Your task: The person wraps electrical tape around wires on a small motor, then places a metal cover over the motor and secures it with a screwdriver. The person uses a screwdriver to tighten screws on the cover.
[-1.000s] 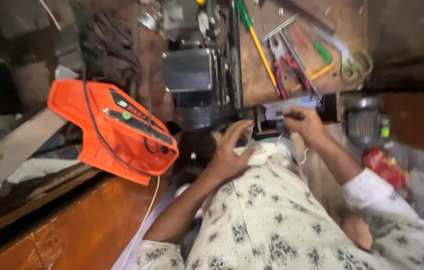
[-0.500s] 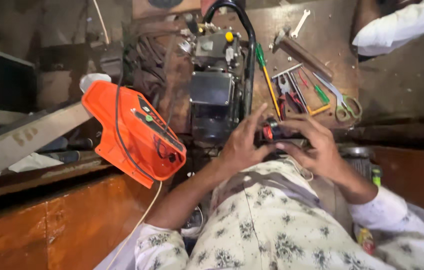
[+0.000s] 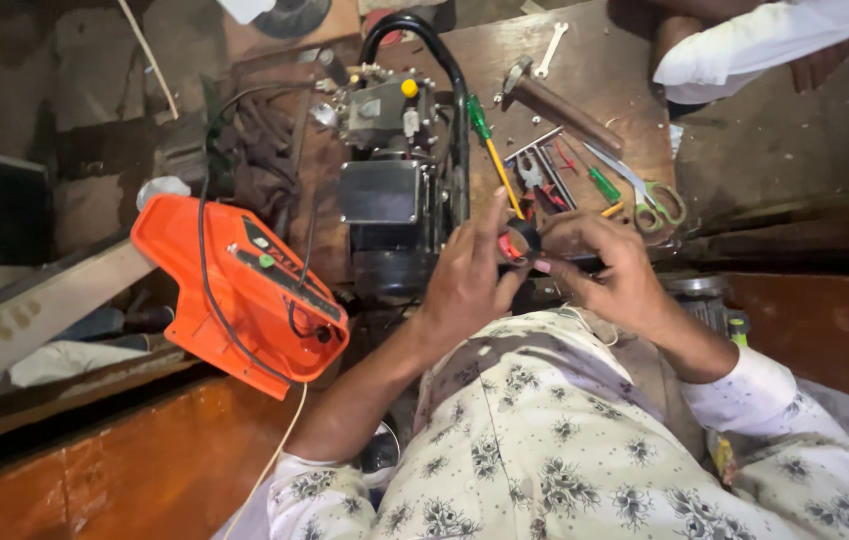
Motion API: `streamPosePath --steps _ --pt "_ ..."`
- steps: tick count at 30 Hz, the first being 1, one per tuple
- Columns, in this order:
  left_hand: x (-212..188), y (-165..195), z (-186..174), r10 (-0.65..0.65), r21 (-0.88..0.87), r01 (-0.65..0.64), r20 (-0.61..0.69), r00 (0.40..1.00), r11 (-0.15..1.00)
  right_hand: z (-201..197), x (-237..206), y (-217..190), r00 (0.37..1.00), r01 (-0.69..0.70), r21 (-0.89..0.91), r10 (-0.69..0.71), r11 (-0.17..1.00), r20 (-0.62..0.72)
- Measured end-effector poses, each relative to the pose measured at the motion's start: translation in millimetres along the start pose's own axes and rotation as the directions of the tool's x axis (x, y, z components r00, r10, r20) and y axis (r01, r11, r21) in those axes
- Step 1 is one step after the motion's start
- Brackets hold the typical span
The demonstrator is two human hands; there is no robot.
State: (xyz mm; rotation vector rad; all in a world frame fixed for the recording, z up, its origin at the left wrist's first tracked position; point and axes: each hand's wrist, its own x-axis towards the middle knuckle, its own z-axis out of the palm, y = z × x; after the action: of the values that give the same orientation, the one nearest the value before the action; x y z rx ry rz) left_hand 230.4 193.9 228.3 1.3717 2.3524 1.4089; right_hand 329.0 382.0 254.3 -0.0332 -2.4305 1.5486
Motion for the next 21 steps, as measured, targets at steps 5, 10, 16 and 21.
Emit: streamPosePath --steps 5,10,16,21 --pt "19 3 4 0.152 0.134 -0.156 0.036 0.988 0.979 -12 -2 -6 0.977 0.177 -0.291 -0.203 0.940 -0.060" --pt "27 1 11 0.146 0.098 -0.147 0.020 0.989 0.984 -11 -7 9 0.969 0.178 -0.456 -0.235 0.872 -0.071" --pt "36 -17 30 -0.327 -0.300 0.359 0.154 0.932 0.884 11 -11 37 0.976 -0.100 0.265 0.147 0.959 -0.164" --pt "27 -28 29 -0.307 -0.497 0.384 0.233 0.923 0.778 32 1 51 0.972 -0.170 0.469 0.226 0.867 -0.065"
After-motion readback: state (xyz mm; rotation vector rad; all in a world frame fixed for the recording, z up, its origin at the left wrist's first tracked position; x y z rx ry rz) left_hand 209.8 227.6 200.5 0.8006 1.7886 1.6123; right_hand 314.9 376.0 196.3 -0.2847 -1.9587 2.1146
